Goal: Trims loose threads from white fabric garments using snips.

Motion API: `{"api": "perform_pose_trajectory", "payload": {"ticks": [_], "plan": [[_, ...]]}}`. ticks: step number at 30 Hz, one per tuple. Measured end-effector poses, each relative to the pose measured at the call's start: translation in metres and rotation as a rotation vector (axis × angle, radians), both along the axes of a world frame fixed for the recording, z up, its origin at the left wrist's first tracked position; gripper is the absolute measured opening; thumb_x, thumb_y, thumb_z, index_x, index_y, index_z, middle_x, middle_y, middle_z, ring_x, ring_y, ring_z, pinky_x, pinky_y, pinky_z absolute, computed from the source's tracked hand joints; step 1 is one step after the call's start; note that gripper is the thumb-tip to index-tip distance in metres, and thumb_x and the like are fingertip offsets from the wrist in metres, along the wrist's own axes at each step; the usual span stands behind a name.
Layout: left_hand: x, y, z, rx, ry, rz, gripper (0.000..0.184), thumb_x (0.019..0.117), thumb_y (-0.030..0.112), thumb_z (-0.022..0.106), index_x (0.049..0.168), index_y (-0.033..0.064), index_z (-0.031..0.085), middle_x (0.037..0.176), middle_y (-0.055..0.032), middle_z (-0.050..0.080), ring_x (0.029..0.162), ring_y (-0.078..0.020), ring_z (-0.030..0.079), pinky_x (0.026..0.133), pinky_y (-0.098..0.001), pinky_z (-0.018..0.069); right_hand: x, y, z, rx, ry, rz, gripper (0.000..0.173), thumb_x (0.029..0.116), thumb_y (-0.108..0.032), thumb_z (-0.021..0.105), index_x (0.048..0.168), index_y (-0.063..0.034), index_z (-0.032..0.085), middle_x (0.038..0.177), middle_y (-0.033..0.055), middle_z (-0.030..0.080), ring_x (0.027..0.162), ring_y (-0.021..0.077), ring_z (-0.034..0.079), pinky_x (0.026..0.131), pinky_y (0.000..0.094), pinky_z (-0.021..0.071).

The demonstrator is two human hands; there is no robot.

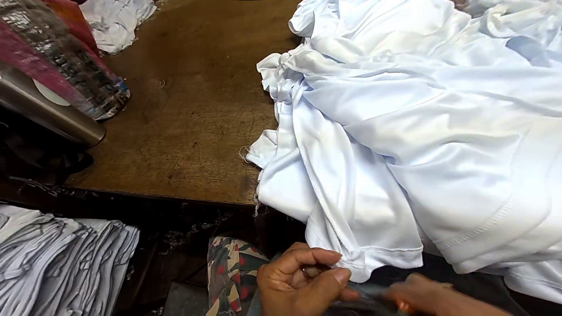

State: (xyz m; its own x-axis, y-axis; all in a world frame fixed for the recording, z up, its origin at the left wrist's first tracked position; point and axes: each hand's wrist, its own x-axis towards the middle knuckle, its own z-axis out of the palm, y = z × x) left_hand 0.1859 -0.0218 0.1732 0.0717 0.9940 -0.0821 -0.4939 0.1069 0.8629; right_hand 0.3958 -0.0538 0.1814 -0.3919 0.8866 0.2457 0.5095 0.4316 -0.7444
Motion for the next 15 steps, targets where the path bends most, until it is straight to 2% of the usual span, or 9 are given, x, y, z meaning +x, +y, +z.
{"api": "perform_pose_trajectory", "payload": {"ticks": [2, 6, 15], "plan": [[0.000, 0.000, 0.000, -0.008, -0.017, 0.000, 0.016, 0.0849, -0.010, 0.074, 0.100, -0.0072, 0.073, 0.095, -0.0134, 0.071, 0.076, -0.0165, 0.072, 0.064, -0.0325, 0.0653, 0.010, 0.002, -0.006, 0.127, -0.143, -0.153, 0.047, 0.1104, -0.034, 0.037, 0.119, 0.0029, 0.065, 0.088, 0.0224, 0.064, 0.077, 0.0328, 0.062, 0.065, 0.0442, 0.0498], [0.000, -0.001, 0.004, -0.038, -0.056, -0.020, 0.018, 0.0842, -0.012, 0.073, 0.101, -0.0066, 0.072, 0.095, -0.0138, 0.072, 0.073, -0.0161, 0.073, 0.062, -0.0318, 0.0647, 0.017, 0.002, -0.014, 0.358, -0.330, -0.259, 0.039, 0.1097, -0.030, 0.043, 0.122, -0.0009, 0.065, 0.082, 0.0181, 0.060, 0.071, 0.0322, 0.058, 0.061, 0.0418, 0.0456], [-0.001, -0.002, 0.009, -0.080, -0.077, -0.024, 0.023, 0.0816, -0.014, 0.074, 0.103, -0.0073, 0.070, 0.094, -0.0156, 0.072, 0.067, -0.0159, 0.071, 0.058, -0.0318, 0.0638, 0.012, 0.005, -0.012, 0.411, -0.317, -0.233, 0.041, 0.1097, -0.030, 0.042, 0.123, -0.0006, 0.067, 0.079, 0.0162, 0.059, 0.069, 0.0308, 0.056, 0.059, 0.0407, 0.0435]]}}
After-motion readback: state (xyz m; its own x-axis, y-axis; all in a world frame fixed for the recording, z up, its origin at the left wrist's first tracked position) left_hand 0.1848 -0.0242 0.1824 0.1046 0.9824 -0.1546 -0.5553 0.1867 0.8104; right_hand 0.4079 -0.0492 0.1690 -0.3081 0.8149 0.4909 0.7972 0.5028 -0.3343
